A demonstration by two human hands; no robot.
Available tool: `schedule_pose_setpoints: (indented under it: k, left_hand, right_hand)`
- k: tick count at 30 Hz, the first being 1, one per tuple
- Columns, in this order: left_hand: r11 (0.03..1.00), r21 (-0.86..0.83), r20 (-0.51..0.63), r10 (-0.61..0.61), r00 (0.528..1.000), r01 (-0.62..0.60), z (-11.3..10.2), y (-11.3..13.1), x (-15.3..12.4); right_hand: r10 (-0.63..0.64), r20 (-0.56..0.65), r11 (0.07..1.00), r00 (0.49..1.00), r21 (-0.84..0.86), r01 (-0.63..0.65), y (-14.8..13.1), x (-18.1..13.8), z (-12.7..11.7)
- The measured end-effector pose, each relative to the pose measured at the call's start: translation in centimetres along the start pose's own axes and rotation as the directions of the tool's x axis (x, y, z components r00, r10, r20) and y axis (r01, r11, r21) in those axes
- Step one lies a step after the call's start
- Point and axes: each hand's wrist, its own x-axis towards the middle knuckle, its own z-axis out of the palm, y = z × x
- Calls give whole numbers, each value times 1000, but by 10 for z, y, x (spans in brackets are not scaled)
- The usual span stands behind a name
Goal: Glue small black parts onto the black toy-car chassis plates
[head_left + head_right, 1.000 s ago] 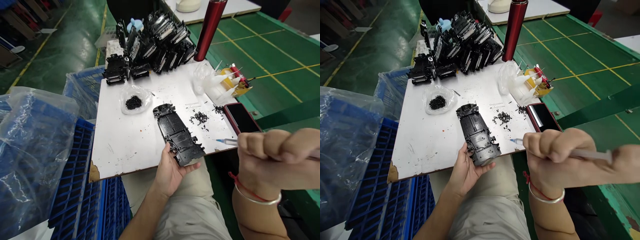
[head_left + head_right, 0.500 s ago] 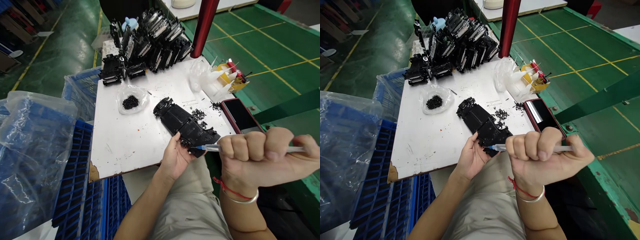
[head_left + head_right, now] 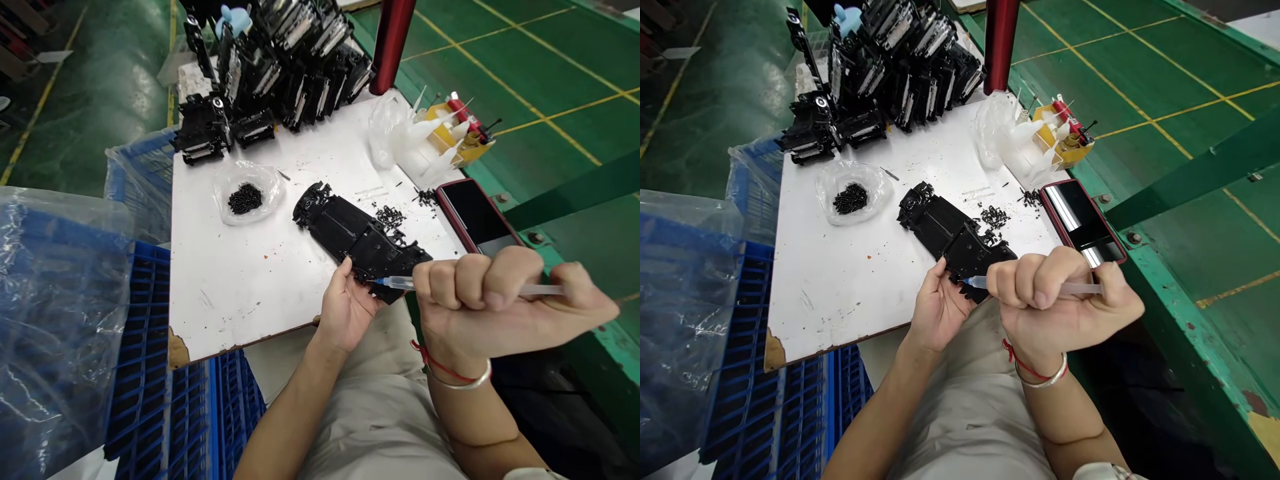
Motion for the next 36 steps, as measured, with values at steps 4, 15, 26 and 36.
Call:
schedule_pose_setpoints:
  k: [4,15,26,36]
  left_hand:
    - [1000,3,-8,11,1000,-11,0,-1,1]
    - [998,67,-4,22,1000,-22,-1,0,1]
    - [998,62,2,29,1000,-30,-2,-1,2]
    - [995,92,13,33,999,-34,-1,-2,2]
  right_hand:
    - [-16,-2,1000,1000,16,16,3,0,-1]
    - [-4,-3,1000,1000,-8,4,8,-1,-2]
    - [-11,63,999,998,43,9,10,3,-1]
    - [6,134,997,991,72,-16,12,4,-1]
